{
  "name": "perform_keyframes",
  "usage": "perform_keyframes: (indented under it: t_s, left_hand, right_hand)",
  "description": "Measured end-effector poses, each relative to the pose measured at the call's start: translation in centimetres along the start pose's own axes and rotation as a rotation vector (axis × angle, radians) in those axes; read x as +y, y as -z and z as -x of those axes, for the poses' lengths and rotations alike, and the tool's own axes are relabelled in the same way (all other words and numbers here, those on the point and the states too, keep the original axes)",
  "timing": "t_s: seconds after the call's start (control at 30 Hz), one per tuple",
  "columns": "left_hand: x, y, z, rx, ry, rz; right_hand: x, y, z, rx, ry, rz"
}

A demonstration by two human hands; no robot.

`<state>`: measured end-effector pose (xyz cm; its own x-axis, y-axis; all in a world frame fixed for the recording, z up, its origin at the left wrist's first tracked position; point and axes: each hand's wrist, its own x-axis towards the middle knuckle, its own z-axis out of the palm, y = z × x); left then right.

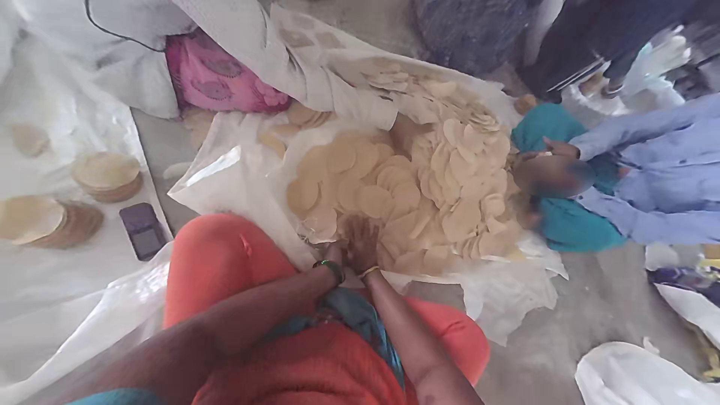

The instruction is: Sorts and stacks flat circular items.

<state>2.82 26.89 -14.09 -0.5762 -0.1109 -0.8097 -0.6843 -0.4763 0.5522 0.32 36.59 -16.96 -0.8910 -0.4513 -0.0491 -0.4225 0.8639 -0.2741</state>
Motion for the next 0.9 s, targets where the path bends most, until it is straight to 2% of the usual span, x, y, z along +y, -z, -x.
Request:
perform_keyframes:
  t_s: [0.07,0.23,0.3,0.4,0.47,0.5,0.53,0.57,0.63,0.67,0.7,0.73,0.8,0.83,0.9]
  left_hand:
    - [0.0,0.4,-0.1,-0.017,-0.03,0.025]
    - [-0.4,0.6,-0.6,-0.093,-0.073,0.105]
    - [0.2,0.4,0.6,-0.133,-0.08,0.067]
    - [1.2,0.7,2.3,-0.369,-0.004,-0.094]
    - [2.8,0.9,4.7,-0.498,0.138,-0.187]
    - [3.8,1.1,5.4,-0.545,0.148,-0.218]
    - [5.2,1.4,6.2,-0.592,0.058,-0.252]
    - [6.7,1.6,6.9,-0.622,-0.14,-0.248]
    - [9.6,1.9,6.7,-0.607,-0.724,-0.254]
    - [11.2,2.1,6.1,-0.552,-1.035,-0.4]
    - [12.6,2.5,5.3,-0.49,-1.27,-0.629]
    - [13.6,2.6,4.6,-0.457,-1.357,-0.88]
    - [13.3,2.6,2.8,-0.434,-1.302,-1.33]
    - [12.8,2.7,1.6,-0.431,-1.248,-1.463]
    - [12.3,2.7,-0.3,-0.376,-1.186,-1.549]
  right_hand:
    - [-0.5,1.6,-0.1,-0.139,-0.018,0.038]
    - [-0.7,2.6,-0.8,-0.228,-0.071,0.093]
    - [-0.9,3.5,-1.2,-0.183,-0.126,0.089]
    - [-0.1,4.6,-1.0,-0.009,-0.196,-0.051]
    - [0.0,7.5,-1.3,-0.089,-0.366,-0.153]
    - [0.0,9.4,-1.6,-0.139,-0.449,-0.196]
    - [0.2,10.9,-1.7,-0.146,-0.495,-0.242]
    - [0.7,11.7,-1.6,-0.088,-0.493,-0.29]
    - [1.4,12.9,-0.9,0.05,-0.441,-0.344]
    - [1.7,13.2,-0.7,0.122,-0.4,-0.347]
    - [1.9,13.6,-0.5,0.133,-0.373,-0.351]
    - [2.1,14.0,-0.6,0.073,-0.367,-0.346]
    - [2.6,13.9,-1.1,-0.085,-0.388,-0.313]
    - [2.9,13.0,-1.5,-0.127,-0.399,-0.305]
    - [3.5,11.5,-2.2,-0.161,-0.405,-0.315]
